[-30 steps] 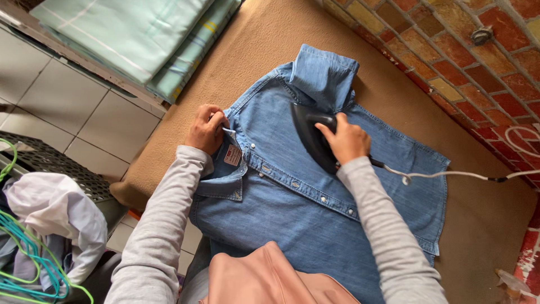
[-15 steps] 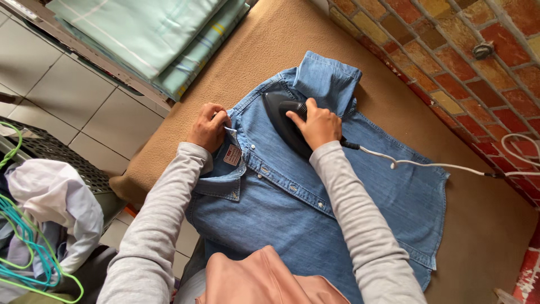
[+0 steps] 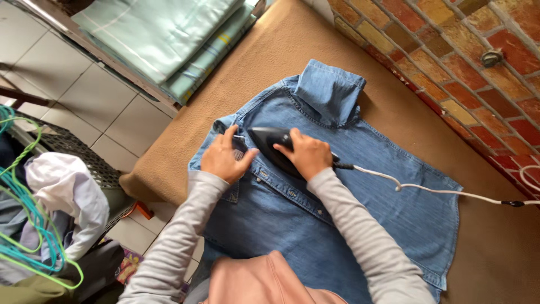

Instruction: The person irons a blue denim shirt laid out on an ironing board. They smooth the fabric with one hand while moving the iron across the body, collar, and sleeves. The shirt remains on the board throughout the clip.

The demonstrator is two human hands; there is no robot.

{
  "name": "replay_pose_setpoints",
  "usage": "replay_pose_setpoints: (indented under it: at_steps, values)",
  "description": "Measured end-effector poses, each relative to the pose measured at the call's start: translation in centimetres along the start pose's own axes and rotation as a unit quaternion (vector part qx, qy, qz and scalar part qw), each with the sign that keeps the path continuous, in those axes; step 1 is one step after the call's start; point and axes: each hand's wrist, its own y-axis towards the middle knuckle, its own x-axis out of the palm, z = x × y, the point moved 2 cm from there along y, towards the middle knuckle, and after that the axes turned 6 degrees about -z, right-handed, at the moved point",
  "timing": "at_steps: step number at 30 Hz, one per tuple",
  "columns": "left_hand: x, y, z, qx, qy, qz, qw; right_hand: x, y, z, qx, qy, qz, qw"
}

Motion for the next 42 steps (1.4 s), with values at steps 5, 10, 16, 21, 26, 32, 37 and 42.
replay_pose_setpoints:
  at_steps: [5, 10, 16, 21, 26, 32, 37, 42]
  values:
    - [2.1, -0.9, 0.3, -0.074, -0.050, -0.058, 0.994, 1.0, 2.7, -2.3, 0.007, 0.022, -0.007, 1.000]
    - [3.2, -1.8, -1.1, -0.105, -0.023, -0.026, 0.994, -0.1, -2.7, 1.4, -0.045, 0.024, -0.032, 0.998]
    - [4.0, -1.9, -1.8, -0.189, 0.024, -0.036, 0.981, -2.1, -7.2, 6.7, -0.159, 0.008, -0.031, 0.987]
    - [4.9, -1.5, -2.8, -0.189, -0.017, -0.026, 0.981, -0.7, -3.8, 3.7, -0.182, 0.019, -0.009, 0.983]
    - [5.6, -1.3, -3.7, -0.159, -0.036, -0.011, 0.987, -1.0, -3.4, 2.4, -0.166, 0.021, -0.014, 0.986]
    - [6.2, -1.1, -4.7, -0.157, -0.067, -0.022, 0.985, -1.5, -4.8, 3.7, -0.142, 0.002, -0.045, 0.989]
    - [6.1, -1.4, -4.2, -0.152, -0.066, -0.022, 0.986, -0.6, -3.5, 2.0, -0.143, 0.011, -0.032, 0.989]
    - [5.5, -1.8, -3.7, -0.126, -0.089, -0.014, 0.988, -1.2, -5.8, 3.3, -0.083, 0.002, -0.033, 0.996]
